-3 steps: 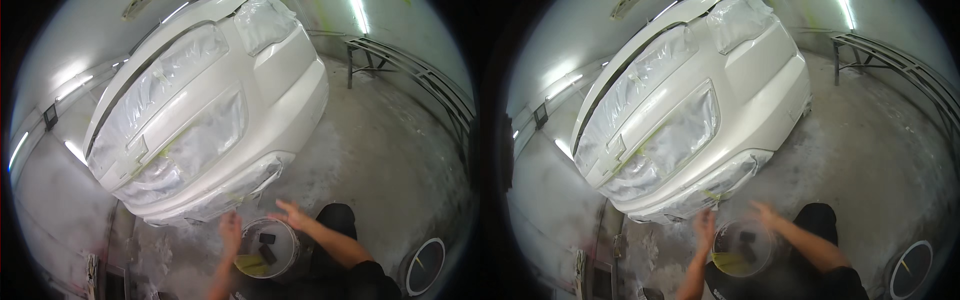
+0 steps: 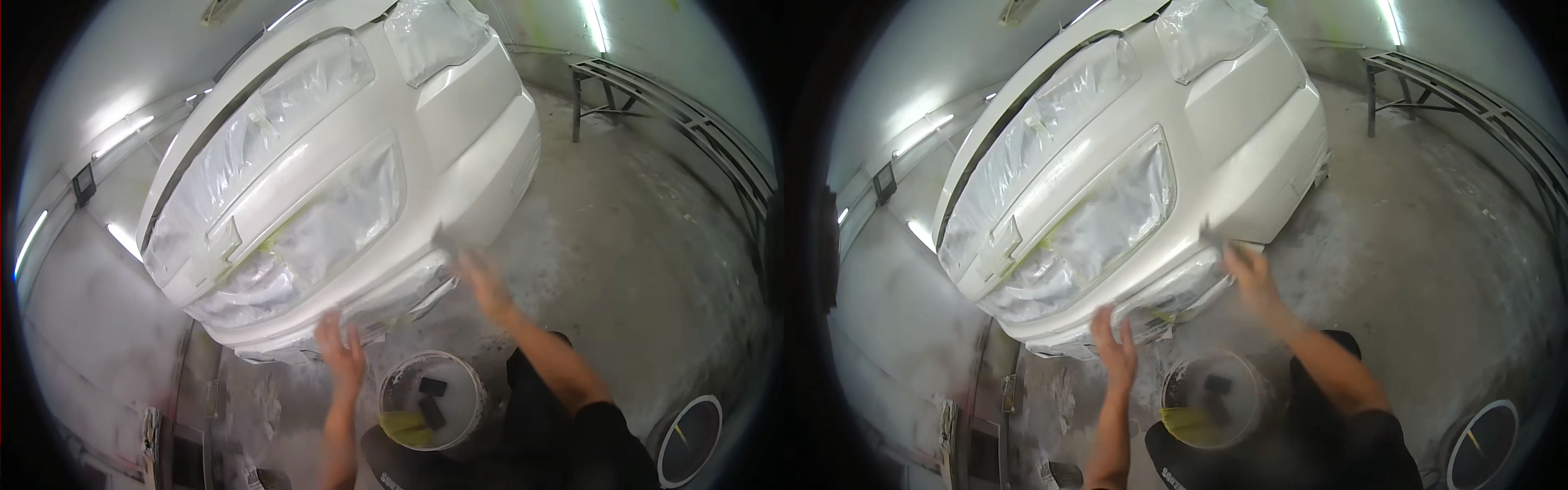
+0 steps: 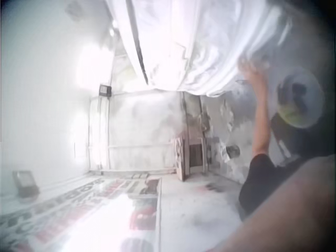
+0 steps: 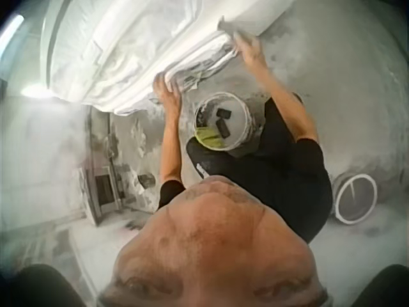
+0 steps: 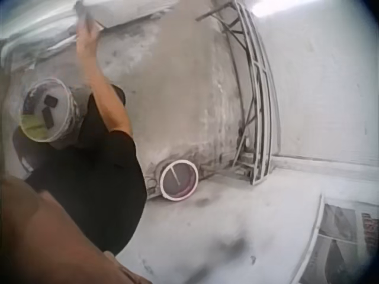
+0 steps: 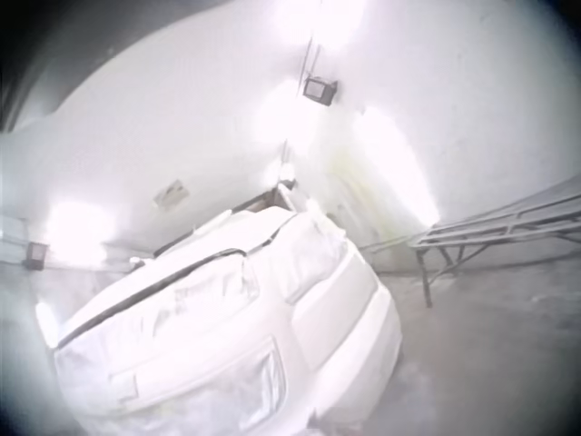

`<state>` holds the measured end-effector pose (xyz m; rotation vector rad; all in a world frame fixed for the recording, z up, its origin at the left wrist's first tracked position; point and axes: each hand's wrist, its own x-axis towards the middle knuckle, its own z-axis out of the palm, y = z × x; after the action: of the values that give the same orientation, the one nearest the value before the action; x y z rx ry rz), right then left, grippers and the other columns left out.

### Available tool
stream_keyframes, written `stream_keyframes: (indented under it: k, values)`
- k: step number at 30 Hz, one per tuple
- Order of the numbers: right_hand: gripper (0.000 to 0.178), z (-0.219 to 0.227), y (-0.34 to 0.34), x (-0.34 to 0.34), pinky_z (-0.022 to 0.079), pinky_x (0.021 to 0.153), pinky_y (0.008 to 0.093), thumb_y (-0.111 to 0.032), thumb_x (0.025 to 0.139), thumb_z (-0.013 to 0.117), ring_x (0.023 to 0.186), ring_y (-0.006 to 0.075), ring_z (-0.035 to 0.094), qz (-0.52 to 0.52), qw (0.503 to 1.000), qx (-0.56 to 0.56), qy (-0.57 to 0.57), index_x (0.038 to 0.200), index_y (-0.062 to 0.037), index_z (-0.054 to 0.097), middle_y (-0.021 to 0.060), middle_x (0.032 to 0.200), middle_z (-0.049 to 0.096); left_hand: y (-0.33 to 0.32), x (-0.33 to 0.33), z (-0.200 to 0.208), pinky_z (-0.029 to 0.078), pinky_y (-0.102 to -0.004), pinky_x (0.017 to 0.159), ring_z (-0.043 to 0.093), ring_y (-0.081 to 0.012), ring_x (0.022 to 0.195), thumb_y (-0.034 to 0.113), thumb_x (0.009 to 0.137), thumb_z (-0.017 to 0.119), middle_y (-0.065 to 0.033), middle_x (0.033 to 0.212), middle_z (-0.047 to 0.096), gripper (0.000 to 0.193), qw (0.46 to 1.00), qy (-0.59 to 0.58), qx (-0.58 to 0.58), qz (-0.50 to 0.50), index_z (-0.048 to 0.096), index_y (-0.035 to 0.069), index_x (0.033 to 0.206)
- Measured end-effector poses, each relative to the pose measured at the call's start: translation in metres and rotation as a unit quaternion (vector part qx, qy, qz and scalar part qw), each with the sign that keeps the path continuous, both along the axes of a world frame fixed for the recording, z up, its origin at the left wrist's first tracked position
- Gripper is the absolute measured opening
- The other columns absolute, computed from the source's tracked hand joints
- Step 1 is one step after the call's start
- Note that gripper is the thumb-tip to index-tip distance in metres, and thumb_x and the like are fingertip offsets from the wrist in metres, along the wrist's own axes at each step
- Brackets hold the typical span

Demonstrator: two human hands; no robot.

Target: Wet sanding the front bumper of a vehicle using a sanding block and water from a bucket.

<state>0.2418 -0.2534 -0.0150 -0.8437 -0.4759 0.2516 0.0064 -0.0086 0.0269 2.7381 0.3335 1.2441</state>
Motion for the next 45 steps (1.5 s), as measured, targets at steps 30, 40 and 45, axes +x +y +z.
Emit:
stream_keyframes:
  k: [30,40,45]
  values:
    - [0.051,0.318,0.08,0.247,0.033,0.124,0.0647,-0.031,0.112,0.056,0.145,0.047,0.052,-0.532,0.558,-0.299,-0.562,0.148,0.0057,0.057,0.0247,0.156,0.057,0.062,0.081,-0.006,0.0,-0.0835,0.122,-0.014,-0.0729,0.155,0.079,0.091,0.068,-0.0497,0.17,-0.009,0.111,0.958,0.189,0.198,0.089,0.033,0.006,0.167]
    - [0.057,0.321,0.08,0.251,0.024,0.133,0.0576,-0.031,0.114,0.05,0.159,0.038,0.04,-0.479,0.663,-0.171,-0.55,0.161,-0.001,0.047,0.0202,0.17,0.045,0.067,0.079,-0.008,0.0,-0.0825,0.123,-0.011,-0.0736,0.155,0.073,0.086,0.079,-0.0496,0.17,-0.008,0.116,0.959,0.155,0.218,0.09,0.028,0.014,0.171]
    - [0.057,0.337,0.083,0.255,0.025,0.134,0.0513,-0.036,0.113,0.053,0.156,0.0334,0.046,-0.437,0.704,-0.167,-0.534,0.161,-0.0064,0.048,0.0165,0.17,0.046,0.066,0.07,-0.006,0.001,-0.0829,0.123,-0.012,-0.0734,0.155,0.071,0.085,0.081,-0.049,0.171,-0.008,0.117,0.957,0.177,0.201,0.11,0.027,0.014,0.172]
